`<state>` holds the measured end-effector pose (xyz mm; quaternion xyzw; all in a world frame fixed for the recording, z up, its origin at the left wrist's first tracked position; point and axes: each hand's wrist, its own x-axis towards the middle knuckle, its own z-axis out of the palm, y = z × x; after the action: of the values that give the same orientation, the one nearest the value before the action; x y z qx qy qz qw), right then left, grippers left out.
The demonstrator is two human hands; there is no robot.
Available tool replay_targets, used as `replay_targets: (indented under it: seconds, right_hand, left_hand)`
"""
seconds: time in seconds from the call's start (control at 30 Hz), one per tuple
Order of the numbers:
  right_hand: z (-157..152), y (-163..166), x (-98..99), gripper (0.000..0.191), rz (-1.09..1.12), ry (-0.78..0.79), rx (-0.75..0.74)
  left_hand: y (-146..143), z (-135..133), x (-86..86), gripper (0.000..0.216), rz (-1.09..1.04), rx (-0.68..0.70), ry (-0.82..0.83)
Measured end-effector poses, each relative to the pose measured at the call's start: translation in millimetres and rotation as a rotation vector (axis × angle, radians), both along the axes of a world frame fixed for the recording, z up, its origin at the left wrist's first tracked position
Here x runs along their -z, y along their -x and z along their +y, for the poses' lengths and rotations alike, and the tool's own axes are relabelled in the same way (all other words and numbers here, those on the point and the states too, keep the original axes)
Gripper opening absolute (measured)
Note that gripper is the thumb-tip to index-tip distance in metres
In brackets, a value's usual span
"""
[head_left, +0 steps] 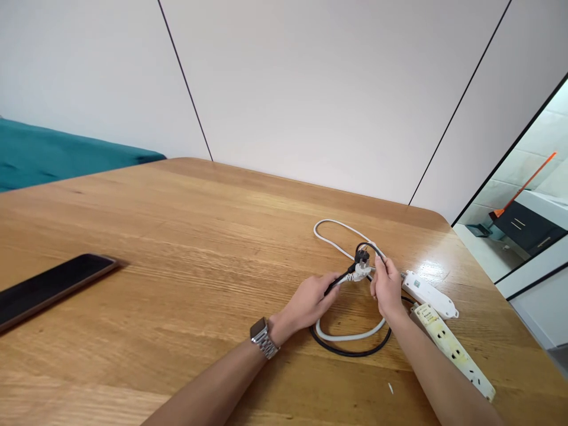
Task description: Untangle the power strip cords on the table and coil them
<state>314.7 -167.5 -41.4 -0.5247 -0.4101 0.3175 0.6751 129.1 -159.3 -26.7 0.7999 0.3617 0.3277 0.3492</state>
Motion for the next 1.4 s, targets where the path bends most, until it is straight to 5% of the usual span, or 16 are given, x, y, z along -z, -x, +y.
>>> replay_targets:
  seconds: [0.23, 0.5, 0.7, 0.93, 1.03, 1.17, 1.4]
  right_hand:
    - [4.1, -3.6, -7.1, 0.039, 0.182, -0.021, 0.027]
    - [0.4, -8.9, -25.1, 0.038, 0.219, -0.101, -0.028]
    - [-4.6, -19.2, -47.0, 0.035, 0.098, -0.025, -0.117]
    - [-13.2, -28.5, -56.4, 0.035, -0.368, 0.062, -0.187]
    - [-16.5, -30.5, -60.4, 0.037, -0.521, 0.106, -0.259]
    - [-19.0, -32.0, -64.5, 0.047, -0.562, 0.206, -0.403]
    - [-26.9, -35.1, -79.1, 0.072, -0.445, 0.288, -0.604]
  left_hand:
    - [13.5, 7.8, 1.5, 0.012, 0.033, -0.310, 0.037]
    - [14.1, 10.8, -0.3, 0.014, 0.275, -0.344, 0.053]
    - [9.6, -1.9, -8.1, 0.016, 0.500, -0.252, 0.031]
    - [-5.9, -29.6, -15.5, 0.035, 0.733, -0.005, -0.088]
    - [-9.5, -35.3, -16.5, 0.043, 0.647, 0.089, -0.128]
    - [-11.2, -33.6, -16.6, 0.040, 0.347, 0.016, -0.147]
    - [-54.4, -21.9, -27.7, 0.047, -0.041, 0.077, 0.198]
